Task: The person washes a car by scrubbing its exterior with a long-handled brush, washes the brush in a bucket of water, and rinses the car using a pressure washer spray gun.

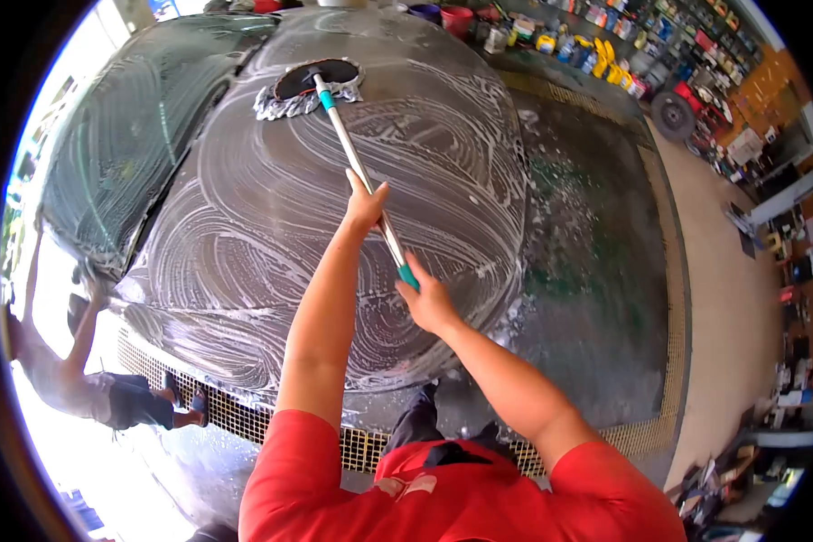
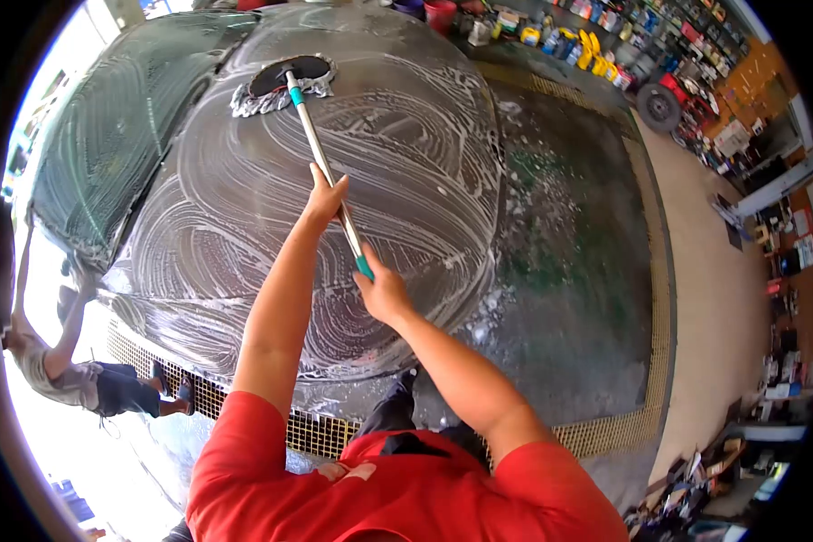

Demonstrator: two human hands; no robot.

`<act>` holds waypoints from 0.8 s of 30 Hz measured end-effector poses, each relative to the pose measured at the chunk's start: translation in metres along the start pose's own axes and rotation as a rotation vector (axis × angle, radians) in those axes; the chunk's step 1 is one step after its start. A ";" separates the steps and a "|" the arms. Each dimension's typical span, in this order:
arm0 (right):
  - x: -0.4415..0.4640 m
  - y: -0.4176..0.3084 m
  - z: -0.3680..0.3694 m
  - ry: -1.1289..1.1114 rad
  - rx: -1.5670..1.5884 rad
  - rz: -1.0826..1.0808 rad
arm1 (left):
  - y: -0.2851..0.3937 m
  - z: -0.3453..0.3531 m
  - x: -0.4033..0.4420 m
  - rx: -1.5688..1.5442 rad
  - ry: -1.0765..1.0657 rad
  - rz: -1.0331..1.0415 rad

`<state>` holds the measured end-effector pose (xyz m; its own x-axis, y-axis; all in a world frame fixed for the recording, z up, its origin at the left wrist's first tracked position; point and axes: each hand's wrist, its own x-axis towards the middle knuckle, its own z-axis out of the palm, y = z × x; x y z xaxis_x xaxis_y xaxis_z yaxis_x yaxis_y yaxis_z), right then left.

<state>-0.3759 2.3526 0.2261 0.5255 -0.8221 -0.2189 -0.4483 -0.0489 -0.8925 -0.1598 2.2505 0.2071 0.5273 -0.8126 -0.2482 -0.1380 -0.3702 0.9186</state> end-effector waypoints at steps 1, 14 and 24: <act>-0.028 0.027 -0.005 0.075 0.008 -0.113 | -0.005 0.013 -0.004 -0.012 -0.010 0.017; -0.467 0.208 -0.201 0.073 -0.192 0.493 | -0.094 0.317 -0.295 -0.666 -0.473 -0.234; -0.328 0.275 -0.323 0.150 0.082 0.288 | -0.044 0.511 -0.134 -0.460 -0.376 -0.537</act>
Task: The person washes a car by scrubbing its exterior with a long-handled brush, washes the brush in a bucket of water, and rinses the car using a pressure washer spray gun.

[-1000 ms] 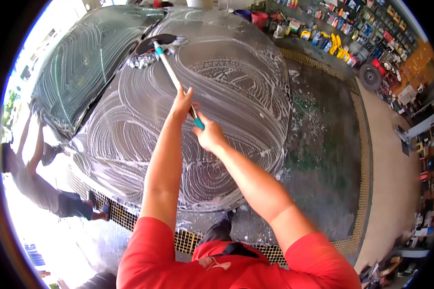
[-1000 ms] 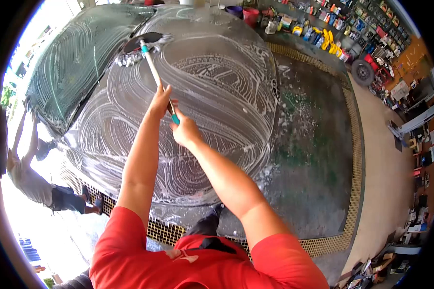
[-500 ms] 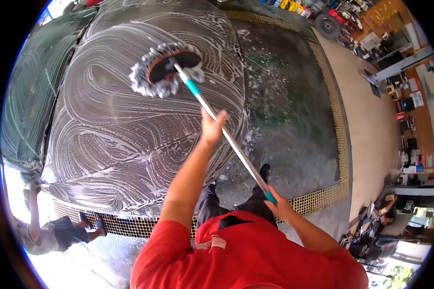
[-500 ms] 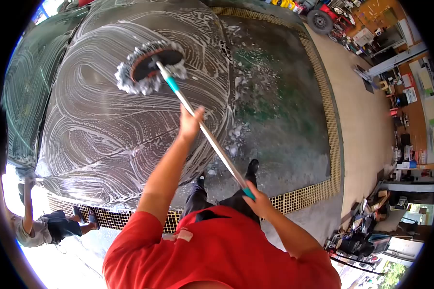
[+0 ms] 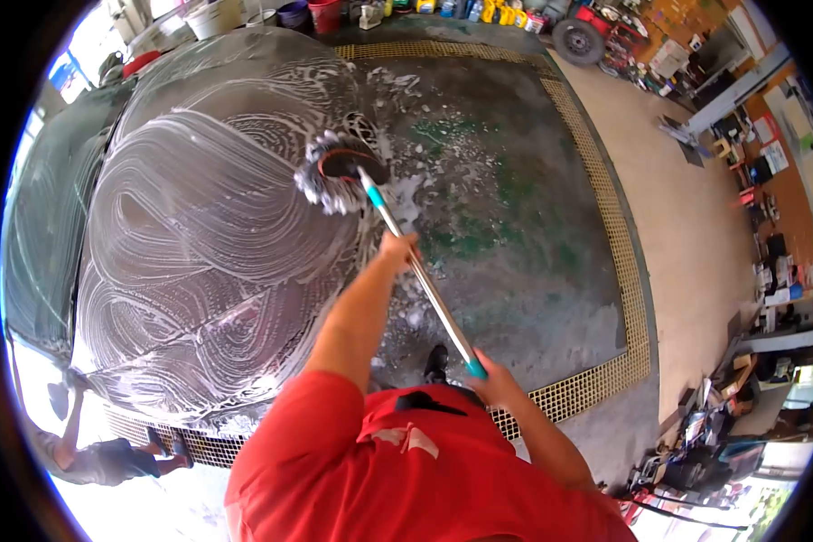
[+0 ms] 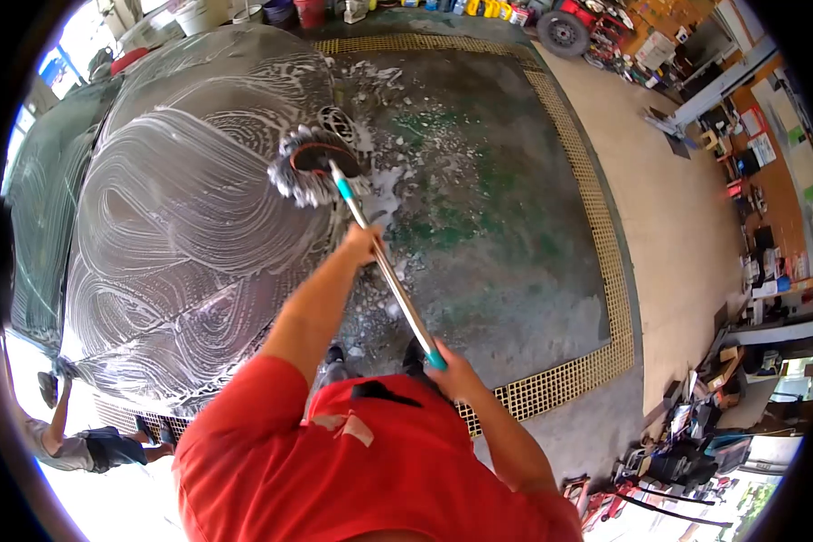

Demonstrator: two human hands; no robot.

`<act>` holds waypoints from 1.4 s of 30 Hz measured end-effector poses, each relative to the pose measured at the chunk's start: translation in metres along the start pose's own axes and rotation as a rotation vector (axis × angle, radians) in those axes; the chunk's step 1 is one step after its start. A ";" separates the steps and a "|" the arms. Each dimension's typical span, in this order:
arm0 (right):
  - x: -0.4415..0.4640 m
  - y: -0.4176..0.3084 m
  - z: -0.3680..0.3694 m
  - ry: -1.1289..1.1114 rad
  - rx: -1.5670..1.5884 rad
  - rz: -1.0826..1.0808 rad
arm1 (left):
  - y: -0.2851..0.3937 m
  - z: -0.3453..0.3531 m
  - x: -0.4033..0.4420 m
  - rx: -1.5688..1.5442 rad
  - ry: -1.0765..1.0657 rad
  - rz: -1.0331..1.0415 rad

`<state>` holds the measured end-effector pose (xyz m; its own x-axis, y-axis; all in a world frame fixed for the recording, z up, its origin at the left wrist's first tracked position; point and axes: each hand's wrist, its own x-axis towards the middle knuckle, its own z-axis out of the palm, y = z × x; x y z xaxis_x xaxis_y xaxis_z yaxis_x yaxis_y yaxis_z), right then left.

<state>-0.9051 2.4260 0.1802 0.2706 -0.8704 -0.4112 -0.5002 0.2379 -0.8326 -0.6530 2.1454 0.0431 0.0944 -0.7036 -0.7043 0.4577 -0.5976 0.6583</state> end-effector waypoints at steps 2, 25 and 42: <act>0.024 -0.050 -0.038 -0.175 0.128 0.384 | 0.033 0.005 0.016 -0.053 -0.033 -0.021; 0.400 -0.103 -0.183 -0.300 -0.203 -0.067 | 0.266 0.022 0.200 -0.358 0.174 0.463; 0.579 -0.017 -0.414 -0.609 -0.261 0.223 | 0.244 0.185 0.260 -0.576 0.139 0.128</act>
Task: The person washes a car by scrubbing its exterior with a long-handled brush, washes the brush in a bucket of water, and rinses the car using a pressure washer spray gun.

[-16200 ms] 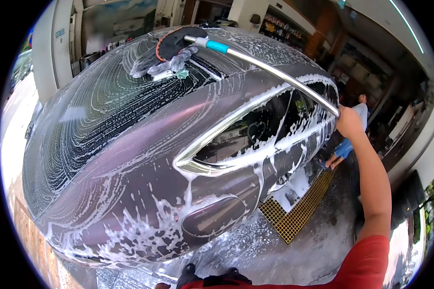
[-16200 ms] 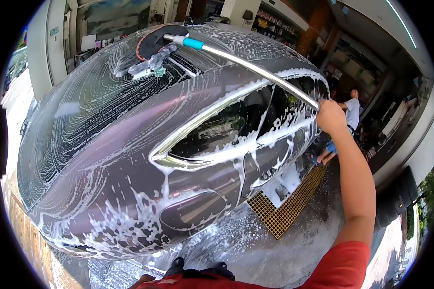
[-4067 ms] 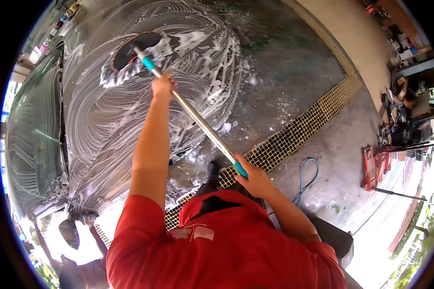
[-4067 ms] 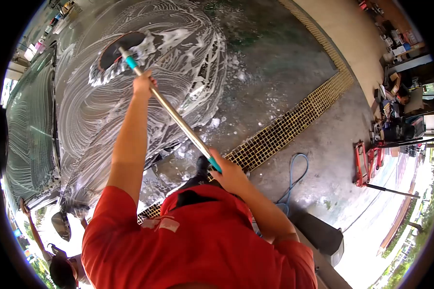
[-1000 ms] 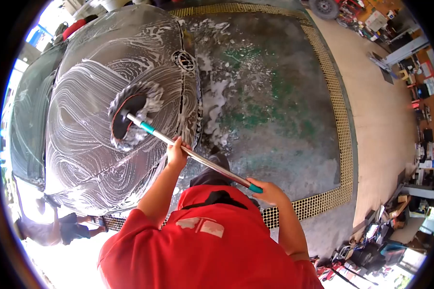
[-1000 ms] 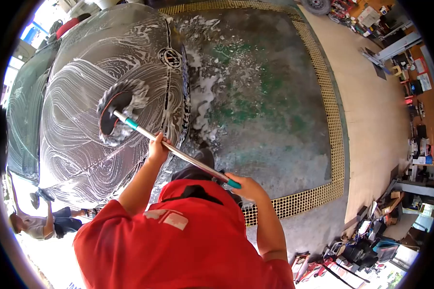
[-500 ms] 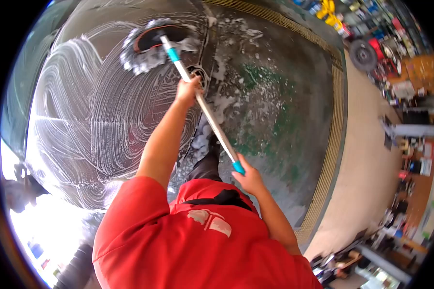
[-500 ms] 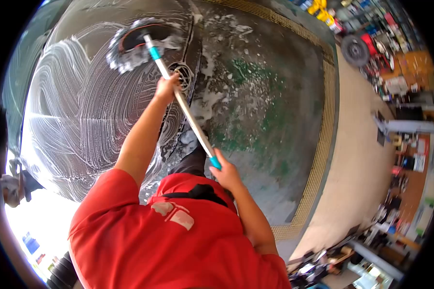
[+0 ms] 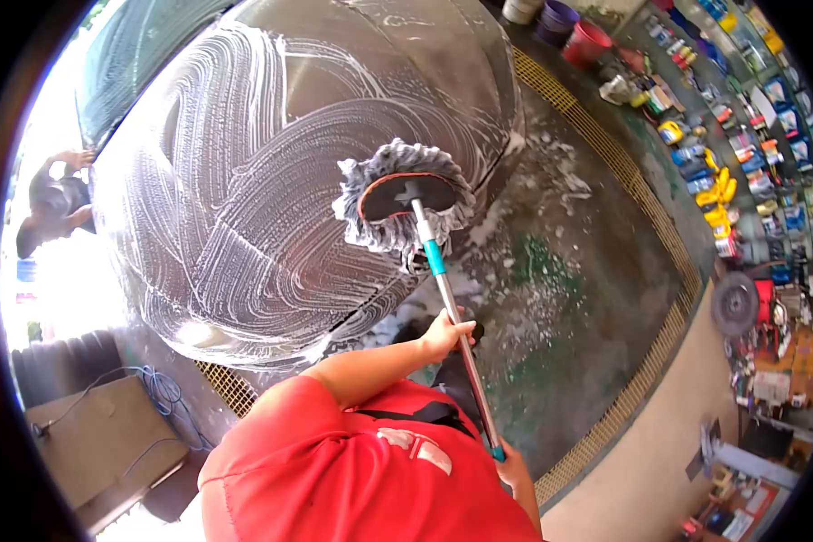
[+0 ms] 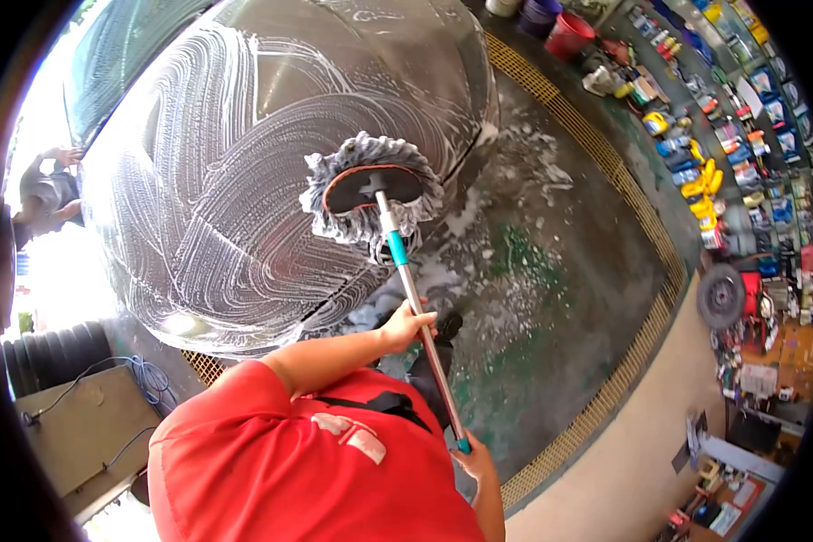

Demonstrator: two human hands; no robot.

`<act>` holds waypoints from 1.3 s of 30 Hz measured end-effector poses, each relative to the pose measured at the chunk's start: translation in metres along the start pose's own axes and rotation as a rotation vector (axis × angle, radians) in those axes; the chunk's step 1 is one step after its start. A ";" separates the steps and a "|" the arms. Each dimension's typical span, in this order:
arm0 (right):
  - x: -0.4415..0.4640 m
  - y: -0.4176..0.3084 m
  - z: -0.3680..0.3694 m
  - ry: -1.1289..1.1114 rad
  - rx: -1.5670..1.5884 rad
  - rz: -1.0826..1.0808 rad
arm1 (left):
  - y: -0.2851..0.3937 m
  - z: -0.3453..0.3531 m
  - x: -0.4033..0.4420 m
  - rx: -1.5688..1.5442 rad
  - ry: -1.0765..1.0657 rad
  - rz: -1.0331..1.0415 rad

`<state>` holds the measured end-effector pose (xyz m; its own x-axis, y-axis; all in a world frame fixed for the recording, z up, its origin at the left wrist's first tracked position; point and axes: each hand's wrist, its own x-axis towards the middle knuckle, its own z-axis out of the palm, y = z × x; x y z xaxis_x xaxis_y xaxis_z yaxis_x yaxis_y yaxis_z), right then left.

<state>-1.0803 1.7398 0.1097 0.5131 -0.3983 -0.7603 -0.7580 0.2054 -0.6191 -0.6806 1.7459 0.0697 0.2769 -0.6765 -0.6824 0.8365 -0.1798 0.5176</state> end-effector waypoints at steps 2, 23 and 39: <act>0.031 -0.001 -0.024 -0.055 0.004 -0.139 | 0.027 0.004 0.003 -0.032 0.061 0.054; 0.409 -0.694 0.056 -0.429 -0.175 -1.049 | 0.506 -0.042 0.126 0.195 0.745 0.745; 0.413 -0.415 -0.276 -0.226 -0.608 -0.507 | 0.377 0.063 0.296 0.081 0.859 0.929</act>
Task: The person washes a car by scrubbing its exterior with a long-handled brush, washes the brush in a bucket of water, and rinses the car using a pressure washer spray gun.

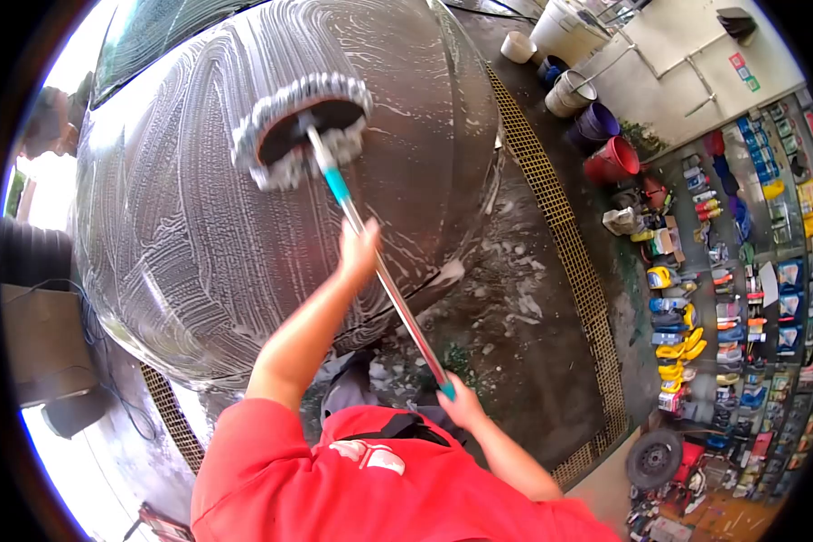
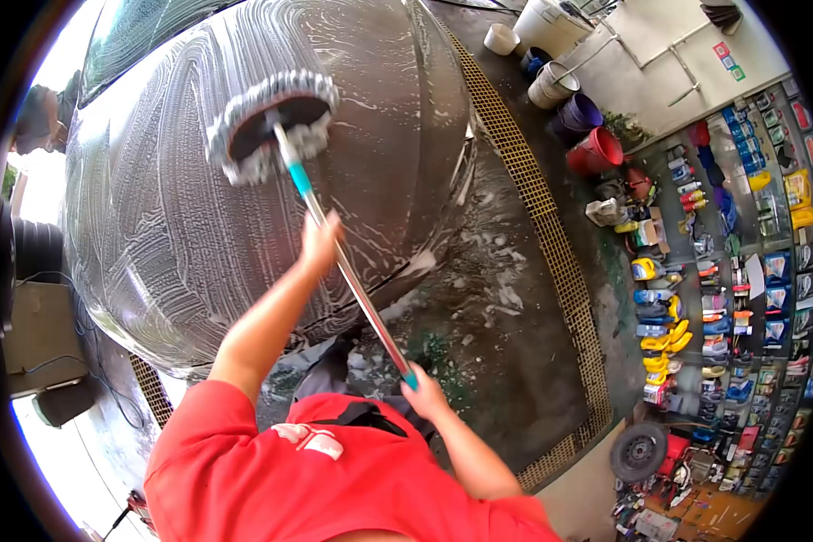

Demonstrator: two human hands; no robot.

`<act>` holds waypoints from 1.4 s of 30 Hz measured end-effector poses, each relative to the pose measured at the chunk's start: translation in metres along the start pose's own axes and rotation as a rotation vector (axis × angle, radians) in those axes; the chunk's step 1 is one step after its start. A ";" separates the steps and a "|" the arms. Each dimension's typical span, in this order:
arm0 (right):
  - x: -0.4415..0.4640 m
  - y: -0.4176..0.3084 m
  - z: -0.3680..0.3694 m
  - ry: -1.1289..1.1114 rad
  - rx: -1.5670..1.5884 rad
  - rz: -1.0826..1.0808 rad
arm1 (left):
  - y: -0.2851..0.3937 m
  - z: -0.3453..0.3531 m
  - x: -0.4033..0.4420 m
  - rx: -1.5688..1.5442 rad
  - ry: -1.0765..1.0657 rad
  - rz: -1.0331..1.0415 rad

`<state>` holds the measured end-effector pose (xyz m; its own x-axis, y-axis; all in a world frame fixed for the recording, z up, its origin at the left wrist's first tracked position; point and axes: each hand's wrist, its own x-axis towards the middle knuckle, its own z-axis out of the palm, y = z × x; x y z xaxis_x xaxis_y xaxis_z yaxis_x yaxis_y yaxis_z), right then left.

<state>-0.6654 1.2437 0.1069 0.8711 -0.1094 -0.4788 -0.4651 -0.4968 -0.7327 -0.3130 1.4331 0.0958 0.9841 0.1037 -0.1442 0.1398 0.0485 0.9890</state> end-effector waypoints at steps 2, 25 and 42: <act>-0.064 0.071 -0.041 -0.042 -0.111 0.223 | -0.022 0.041 -0.111 0.019 -0.108 -0.286; 0.132 0.012 -0.306 -0.292 0.502 -0.041 | -0.018 0.309 -0.086 0.240 0.021 0.093; 0.533 -0.378 -0.385 -0.385 0.529 -0.512 | 0.222 0.315 0.391 0.334 0.368 0.096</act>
<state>0.0359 1.0420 0.3148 0.9250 0.3700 -0.0863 -0.1226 0.0757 -0.9896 0.1370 1.1711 0.2695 0.8989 0.4382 0.0053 0.1370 -0.2925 0.9464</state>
